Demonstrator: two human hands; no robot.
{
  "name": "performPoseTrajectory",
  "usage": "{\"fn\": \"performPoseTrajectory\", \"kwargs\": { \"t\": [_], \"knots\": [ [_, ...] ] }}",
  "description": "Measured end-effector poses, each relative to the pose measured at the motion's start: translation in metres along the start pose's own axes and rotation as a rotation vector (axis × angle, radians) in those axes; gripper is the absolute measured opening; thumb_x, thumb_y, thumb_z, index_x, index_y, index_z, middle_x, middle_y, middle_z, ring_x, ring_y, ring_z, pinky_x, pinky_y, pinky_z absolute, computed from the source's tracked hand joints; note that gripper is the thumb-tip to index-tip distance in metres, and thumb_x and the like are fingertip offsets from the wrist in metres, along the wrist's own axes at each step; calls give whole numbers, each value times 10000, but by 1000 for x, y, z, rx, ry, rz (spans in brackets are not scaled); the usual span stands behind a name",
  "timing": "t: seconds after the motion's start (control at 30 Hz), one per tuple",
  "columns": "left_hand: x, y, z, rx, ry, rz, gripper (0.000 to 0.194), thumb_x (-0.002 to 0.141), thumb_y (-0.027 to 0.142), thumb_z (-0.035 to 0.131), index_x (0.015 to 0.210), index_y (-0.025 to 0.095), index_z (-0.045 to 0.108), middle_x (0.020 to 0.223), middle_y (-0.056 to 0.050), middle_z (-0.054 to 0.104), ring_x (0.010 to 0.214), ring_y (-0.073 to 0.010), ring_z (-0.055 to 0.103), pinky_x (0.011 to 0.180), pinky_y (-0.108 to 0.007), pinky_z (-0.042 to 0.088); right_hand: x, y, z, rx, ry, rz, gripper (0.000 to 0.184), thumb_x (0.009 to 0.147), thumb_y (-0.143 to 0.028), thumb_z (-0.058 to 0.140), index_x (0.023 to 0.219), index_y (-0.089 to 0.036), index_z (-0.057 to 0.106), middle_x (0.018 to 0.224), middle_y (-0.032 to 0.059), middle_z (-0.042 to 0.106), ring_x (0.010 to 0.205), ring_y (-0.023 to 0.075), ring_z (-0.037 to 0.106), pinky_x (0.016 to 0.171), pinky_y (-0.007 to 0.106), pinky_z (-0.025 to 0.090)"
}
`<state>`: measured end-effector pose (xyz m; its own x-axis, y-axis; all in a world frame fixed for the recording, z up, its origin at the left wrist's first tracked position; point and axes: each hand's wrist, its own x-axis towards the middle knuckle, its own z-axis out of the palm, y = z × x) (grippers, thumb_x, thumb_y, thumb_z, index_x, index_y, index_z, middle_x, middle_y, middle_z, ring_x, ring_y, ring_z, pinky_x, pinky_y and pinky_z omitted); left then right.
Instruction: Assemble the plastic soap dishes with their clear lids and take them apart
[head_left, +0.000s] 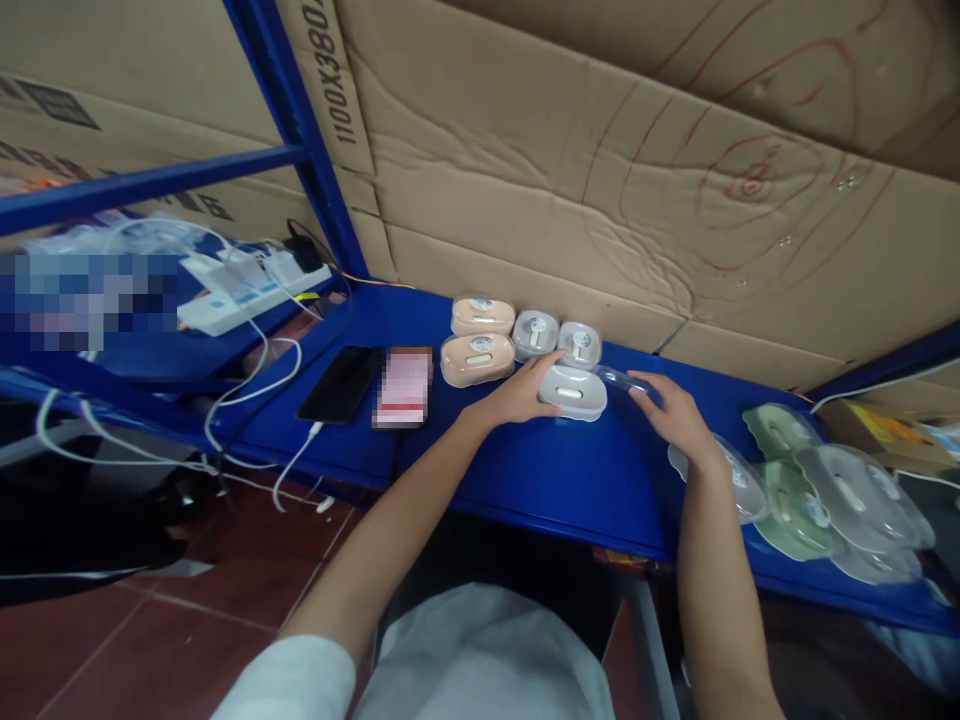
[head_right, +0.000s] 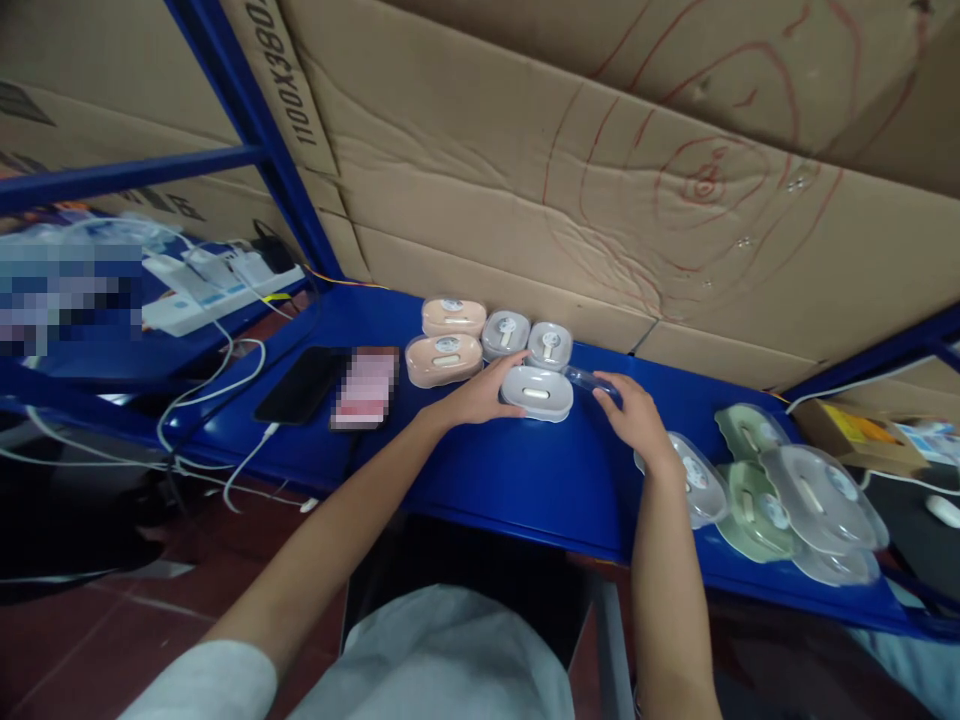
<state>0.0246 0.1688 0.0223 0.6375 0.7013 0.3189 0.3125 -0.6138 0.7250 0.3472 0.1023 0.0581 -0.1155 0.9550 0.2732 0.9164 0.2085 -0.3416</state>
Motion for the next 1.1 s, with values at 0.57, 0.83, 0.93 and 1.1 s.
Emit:
{"fn": "performPoseTrajectory", "kwargs": {
  "t": [0.57, 0.83, 0.93, 1.1],
  "knots": [
    [1, -7, -1, -11, 11, 35, 1087, 816, 528, 873, 1685, 233, 291, 1730, -181, 359, 1601, -382, 357, 1313, -564, 307, -5, -75, 37, 87, -38, -339, 460, 1074, -447, 495, 1498, -320, 618, 1495, 120, 605, 1428, 361, 517, 1194, 599, 451],
    [-1, -5, -1, 16, -7, 33, 1065, 803, 532, 887, 1671, 238, 344, 1696, -182, 396, 1569, -393, 399, 1292, -557, 341, -4, -69, 37, 99, -10, -358, 414, 1060, -453, 553, 1427, -311, 682, 1429, 115, 640, 1355, 346, 569, 1171, 582, 482],
    [-1, -4, 1, 22, -10, 29, 1033, 813, 557, 873, 1663, 267, 362, 1678, -163, 425, 1562, -394, 406, 1295, -568, 333, -2, -69, 39, 106, -14, -340, 408, 1052, -461, 568, 1415, -323, 693, 1402, 110, 656, 1335, 348, 584, 1157, 583, 498],
    [-1, 3, 2, 62, 5, 8, 882, 917, 592, 756, 1646, 266, 382, 1658, -151, 449, 1553, -375, 419, 1304, -547, 328, -5, -77, 31, 82, -42, -331, 468, 1069, -472, 531, 1510, -337, 609, 1515, 98, 617, 1446, 352, 538, 1206, 610, 446]
  ]
}}
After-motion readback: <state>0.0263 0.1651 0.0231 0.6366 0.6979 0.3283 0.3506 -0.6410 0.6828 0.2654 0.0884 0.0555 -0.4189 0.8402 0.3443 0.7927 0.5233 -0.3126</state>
